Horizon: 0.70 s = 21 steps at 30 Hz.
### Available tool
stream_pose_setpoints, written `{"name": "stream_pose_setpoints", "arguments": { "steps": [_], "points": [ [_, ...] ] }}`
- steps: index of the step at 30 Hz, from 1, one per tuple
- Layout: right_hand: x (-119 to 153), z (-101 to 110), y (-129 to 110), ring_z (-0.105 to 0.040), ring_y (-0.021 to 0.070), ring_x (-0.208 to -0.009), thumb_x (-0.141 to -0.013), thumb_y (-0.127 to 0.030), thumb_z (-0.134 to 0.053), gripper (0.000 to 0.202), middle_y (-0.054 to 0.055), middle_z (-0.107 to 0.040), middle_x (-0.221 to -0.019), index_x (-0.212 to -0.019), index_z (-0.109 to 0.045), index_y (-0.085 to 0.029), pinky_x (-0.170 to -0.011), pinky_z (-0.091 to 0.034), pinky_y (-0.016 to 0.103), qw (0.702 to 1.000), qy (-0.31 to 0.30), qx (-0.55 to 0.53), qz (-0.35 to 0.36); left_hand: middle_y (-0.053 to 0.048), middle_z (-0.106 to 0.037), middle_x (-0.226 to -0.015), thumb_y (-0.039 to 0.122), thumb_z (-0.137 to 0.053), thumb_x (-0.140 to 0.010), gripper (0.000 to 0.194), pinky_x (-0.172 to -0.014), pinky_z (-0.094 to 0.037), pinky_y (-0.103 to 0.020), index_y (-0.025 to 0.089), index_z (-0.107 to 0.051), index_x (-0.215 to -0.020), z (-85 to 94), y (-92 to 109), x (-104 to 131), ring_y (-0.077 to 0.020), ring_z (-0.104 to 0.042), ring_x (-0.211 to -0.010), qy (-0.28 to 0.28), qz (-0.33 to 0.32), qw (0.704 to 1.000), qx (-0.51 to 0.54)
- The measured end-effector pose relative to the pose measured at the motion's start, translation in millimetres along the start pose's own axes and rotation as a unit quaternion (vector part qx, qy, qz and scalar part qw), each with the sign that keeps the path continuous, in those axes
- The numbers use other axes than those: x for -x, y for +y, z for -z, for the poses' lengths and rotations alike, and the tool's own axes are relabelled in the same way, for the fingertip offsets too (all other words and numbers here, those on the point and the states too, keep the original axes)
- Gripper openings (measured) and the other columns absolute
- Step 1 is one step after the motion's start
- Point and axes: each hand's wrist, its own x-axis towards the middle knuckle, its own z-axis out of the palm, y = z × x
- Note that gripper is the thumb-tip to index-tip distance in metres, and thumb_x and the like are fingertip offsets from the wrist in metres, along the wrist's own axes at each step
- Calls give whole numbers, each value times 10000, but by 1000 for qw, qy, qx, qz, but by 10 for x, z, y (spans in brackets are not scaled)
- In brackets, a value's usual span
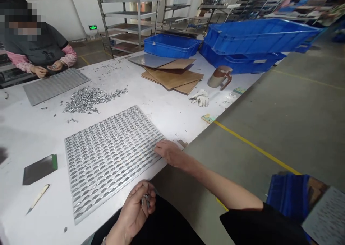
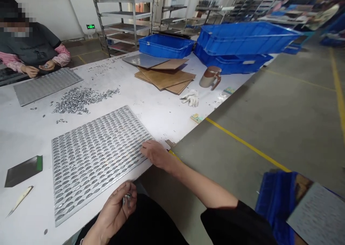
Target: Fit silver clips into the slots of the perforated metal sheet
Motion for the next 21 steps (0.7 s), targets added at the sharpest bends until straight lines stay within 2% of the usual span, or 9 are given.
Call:
{"name": "stream_pose_setpoints", "arguments": {
  "steps": [3,5,8,10,12,15,17,21],
  "points": [
    [137,90,-120,-528,185,-809,-988,-162,-463,196,59,-621,-868,-934,-650,-155,-779,-387,308,997,52,-29,-40,-80,-661,-817,389,-664,-854,278,-591,-418,-264,112,-686,-875,-9,11,15,-150,-599,-663,0,13,999,50],
    [265,152,-318,-535,177,-801,-996,-184,-457,205,53,-629,-859,-937,-653,-165,-789,-384,309,994,70,-61,-51,-122,-689,-906,424,-631,-874,337,-674,-465,-301,99,-693,-934,-29,4,13,-207,-645,-790,-9,30,997,67],
    [437,162,-713,-547,171,-791,-982,-261,-513,172,31,-645,-844,-914,-654,-190,-780,-388,311,991,35,-131,10,-110,-707,-956,467,-586,-899,374,-738,-488,-344,130,-686,-1028,-84,-36,-6,-230,-653,-844,-19,41,996,76],
    [509,100,-935,-562,177,-854,-958,-293,-558,138,34,-666,-916,-961,-649,-190,-796,-397,314,988,13,-155,18,-75,-716,-973,458,-569,-916,356,-770,-490,-348,172,-670,-1103,-120,-71,-23,-214,-653,-841,-14,48,995,86],
    [552,17,-1065,-567,173,-884,-939,-264,-570,114,42,-673,-990,-906,-640,-179,-802,-406,311,986,-11,-167,18,-66,-723,-1011,449,-554,-930,357,-799,-488,-342,192,-656,-1156,-135,-105,-41,-212,-657,-881,-8,66,994,91],
    [587,-65,-1114,-569,161,-861,-924,-200,-542,119,42,-668,-988,-833,-611,-171,-841,-417,309,982,-24,-188,9,-82,-728,-1029,465,-550,-929,378,-818,-487,-343,183,-666,-1153,-106,-148,-68,-230,-661,-938,-19,102,991,86],
    [589,-76,-1103,-561,160,-836,-914,-179,-532,98,39,-654,-934,-845,-601,-168,-869,-423,313,979,-5,-205,-12,-86,-732,-1001,453,-585,-913,353,-805,-489,-337,176,-685,-1107,-72,-167,-81,-229,-665,-921,-32,104,991,80],
    [554,-72,-1082,-534,157,-775,-932,-181,-498,142,29,-599,-821,-839,-605,-174,-792,-450,293,958,87,-271,-37,-60,-714,-832,403,-658,-877,266,-687,-483,-297,170,-700,-996,-41,-159,-82,-191,-655,-767,-18,33,998,48]
  ]
}}
